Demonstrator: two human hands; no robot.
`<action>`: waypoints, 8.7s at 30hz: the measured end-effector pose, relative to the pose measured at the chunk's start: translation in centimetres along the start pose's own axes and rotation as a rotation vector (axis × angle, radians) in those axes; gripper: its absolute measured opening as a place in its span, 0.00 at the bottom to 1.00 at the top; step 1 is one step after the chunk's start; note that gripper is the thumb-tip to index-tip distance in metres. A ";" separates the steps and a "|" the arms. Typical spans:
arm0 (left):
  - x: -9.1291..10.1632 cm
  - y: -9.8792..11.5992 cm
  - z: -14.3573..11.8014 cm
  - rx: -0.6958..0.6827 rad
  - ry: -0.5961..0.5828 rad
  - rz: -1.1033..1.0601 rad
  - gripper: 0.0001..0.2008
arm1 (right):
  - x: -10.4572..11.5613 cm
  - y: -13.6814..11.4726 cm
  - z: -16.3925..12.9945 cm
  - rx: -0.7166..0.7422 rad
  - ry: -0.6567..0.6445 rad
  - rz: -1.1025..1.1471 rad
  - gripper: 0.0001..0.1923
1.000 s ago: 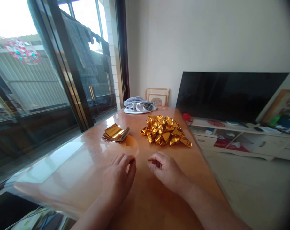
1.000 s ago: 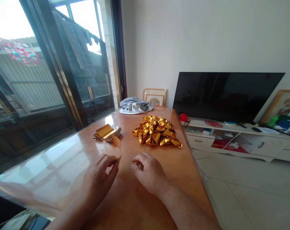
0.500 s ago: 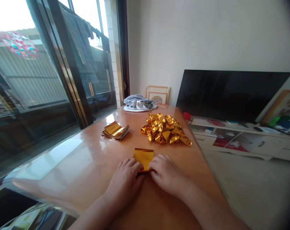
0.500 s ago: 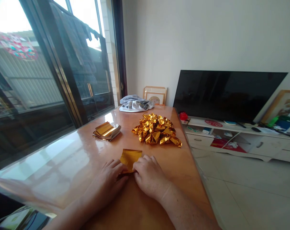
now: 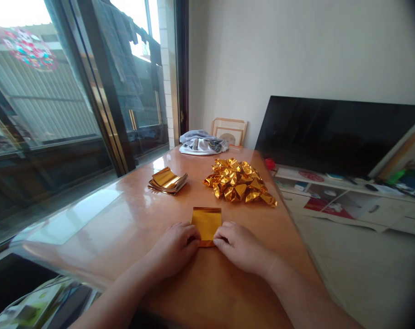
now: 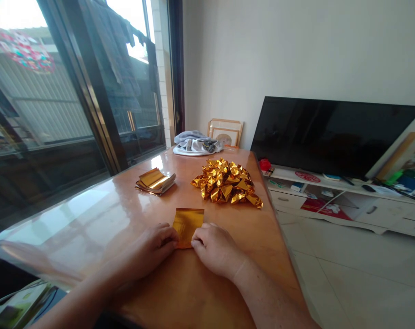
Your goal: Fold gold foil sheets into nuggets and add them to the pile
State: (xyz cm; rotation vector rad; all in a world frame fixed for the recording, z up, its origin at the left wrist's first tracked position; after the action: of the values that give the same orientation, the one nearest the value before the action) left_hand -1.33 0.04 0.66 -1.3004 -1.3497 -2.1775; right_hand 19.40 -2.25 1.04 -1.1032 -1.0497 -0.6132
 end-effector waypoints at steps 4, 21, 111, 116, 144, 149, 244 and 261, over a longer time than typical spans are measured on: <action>0.2 -0.9 0.6 0.012 -0.007 -0.019 0.08 | -0.7 1.1 0.4 -0.059 0.024 0.115 0.11; 1.7 -1.3 1.6 0.143 -0.116 -0.064 0.09 | -1.6 1.8 0.7 -0.243 0.041 0.125 0.07; -0.7 2.8 -2.8 -0.198 -0.069 0.418 0.29 | -0.7 -4.5 -3.5 -0.130 -0.313 -0.572 0.31; -0.2 2.1 -3.6 -0.144 -0.086 0.405 0.33 | -0.3 -4.7 -3.5 -0.175 -0.310 -0.590 0.32; 0.6 -0.2 -5.7 -0.043 -0.048 0.454 0.35 | 0.0 -4.9 -3.1 -0.214 -0.311 -0.554 0.32; 0.8 -0.4 -5.5 -0.018 -0.047 0.451 0.32 | -0.1 -4.5 -3.2 -0.174 -0.258 -0.524 0.31; 0.0 0.9 -1.1 0.061 0.046 0.072 0.06 | -0.6 -0.2 0.2 0.065 0.006 0.008 0.12; 1.5 -1.3 -0.7 0.169 -0.043 -0.016 0.08 | -1.6 0.7 1.3 -0.224 0.049 0.090 0.09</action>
State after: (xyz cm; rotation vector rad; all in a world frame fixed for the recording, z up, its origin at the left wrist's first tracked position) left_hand -3.40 0.47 0.93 -1.2829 -1.5284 -2.0069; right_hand 18.84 -0.88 -0.64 -1.3168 -0.8993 -0.6946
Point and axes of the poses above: each hand's wrist, its own z-axis towards the middle knuckle, its own x-axis out of the back of the hand, y = z × x, the point moved 2 cm from there along z, towards the middle knuckle, and after that the axes turned 3 degrees about -z, right-handed, at the moved point
